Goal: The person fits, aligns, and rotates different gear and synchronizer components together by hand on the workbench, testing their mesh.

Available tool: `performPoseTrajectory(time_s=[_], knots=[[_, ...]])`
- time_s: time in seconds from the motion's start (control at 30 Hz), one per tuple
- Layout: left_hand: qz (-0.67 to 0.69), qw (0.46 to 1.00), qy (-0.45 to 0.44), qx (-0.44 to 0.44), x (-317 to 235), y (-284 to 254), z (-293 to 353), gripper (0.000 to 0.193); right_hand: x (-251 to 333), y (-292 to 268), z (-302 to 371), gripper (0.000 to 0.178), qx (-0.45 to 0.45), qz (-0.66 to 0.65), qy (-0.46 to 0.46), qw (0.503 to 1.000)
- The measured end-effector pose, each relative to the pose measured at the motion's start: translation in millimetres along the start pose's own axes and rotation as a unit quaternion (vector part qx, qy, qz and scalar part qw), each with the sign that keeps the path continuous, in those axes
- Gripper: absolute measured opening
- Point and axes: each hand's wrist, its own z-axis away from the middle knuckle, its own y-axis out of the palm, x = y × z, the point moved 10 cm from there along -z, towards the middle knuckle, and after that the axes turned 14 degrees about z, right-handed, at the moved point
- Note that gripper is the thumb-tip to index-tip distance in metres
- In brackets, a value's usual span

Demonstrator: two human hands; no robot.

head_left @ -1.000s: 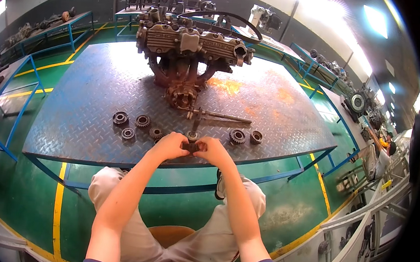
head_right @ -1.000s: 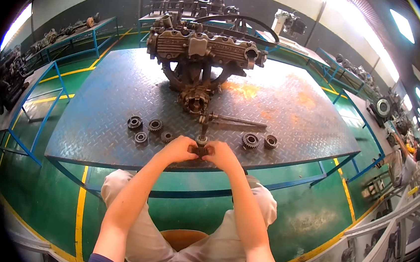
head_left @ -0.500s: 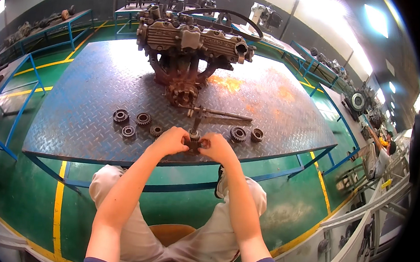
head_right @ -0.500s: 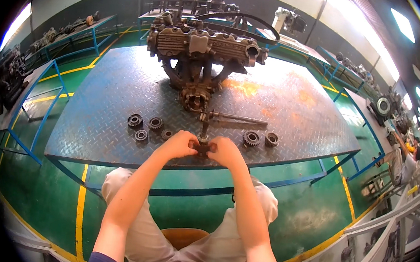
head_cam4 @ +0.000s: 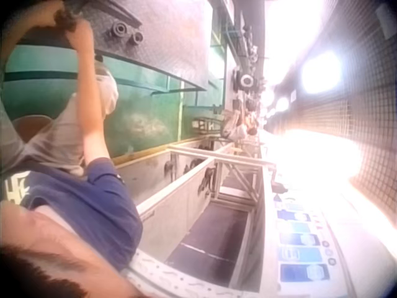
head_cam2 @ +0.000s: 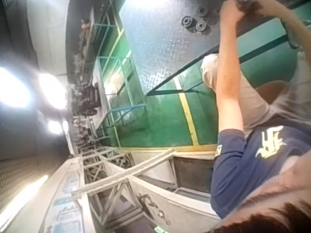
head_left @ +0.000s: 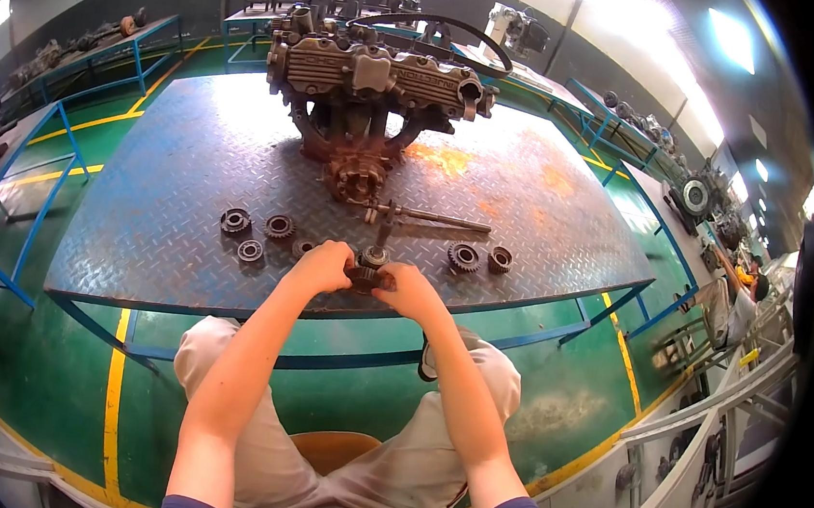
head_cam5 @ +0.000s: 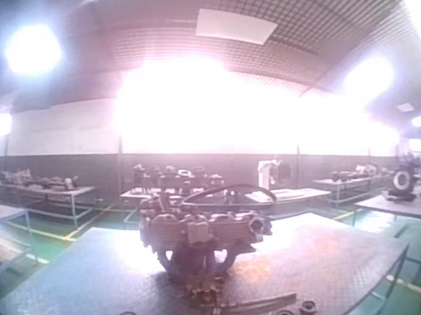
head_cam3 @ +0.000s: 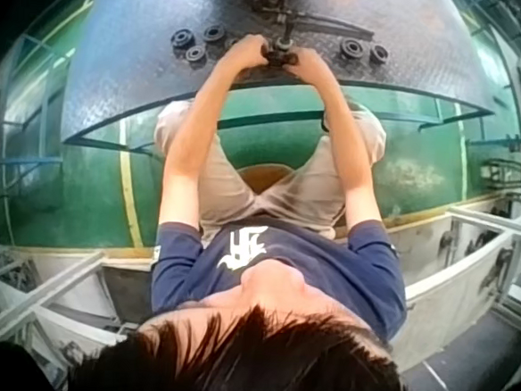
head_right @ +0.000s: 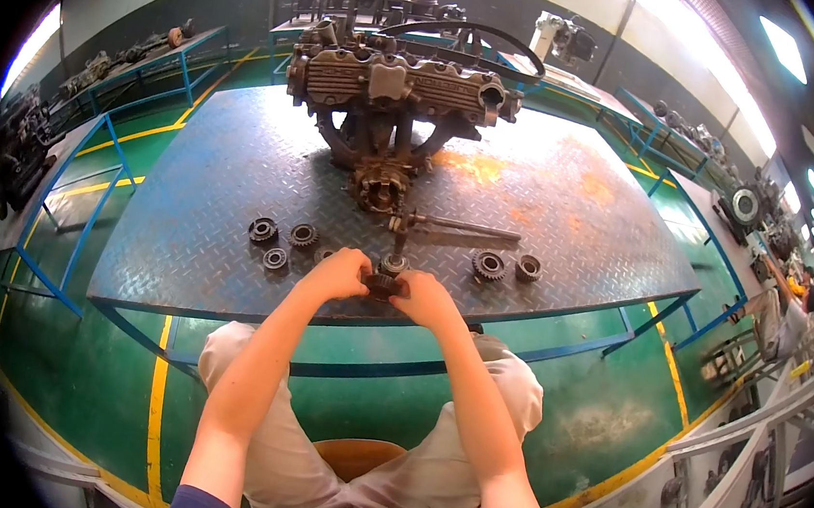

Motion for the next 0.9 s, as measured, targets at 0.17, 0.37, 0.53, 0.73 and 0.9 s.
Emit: performPoseTrajectory(time_s=[0.17,0.37,0.53,0.73,0.9], knots=[[0.011,0.999,0.039,-0.032,-1.3,1.0,0.0,0.027,-3.0,5.2,3.4,0.035,0.017,0.034,-0.013,0.999],[-0.046,0.998,0.033,-0.035,2.3,0.4,1.5,0.032,-2.8,4.1,11.0,0.040,-0.030,0.036,0.003,0.999],[-0.065,0.997,-0.009,0.030,2.3,13.9,2.7,0.036,-2.9,7.3,13.3,0.036,-0.028,0.019,0.013,0.999],[-0.030,0.999,0.039,0.011,-7.9,24.3,-1.7,0.032,-20.6,0.9,13.3,0.032,-0.020,0.004,0.035,0.999],[-0.005,0.995,0.091,-0.039,-12.6,24.5,-3.9,0.029,-21.1,-9.3,19.0,0.028,0.009,0.005,0.037,0.999]])
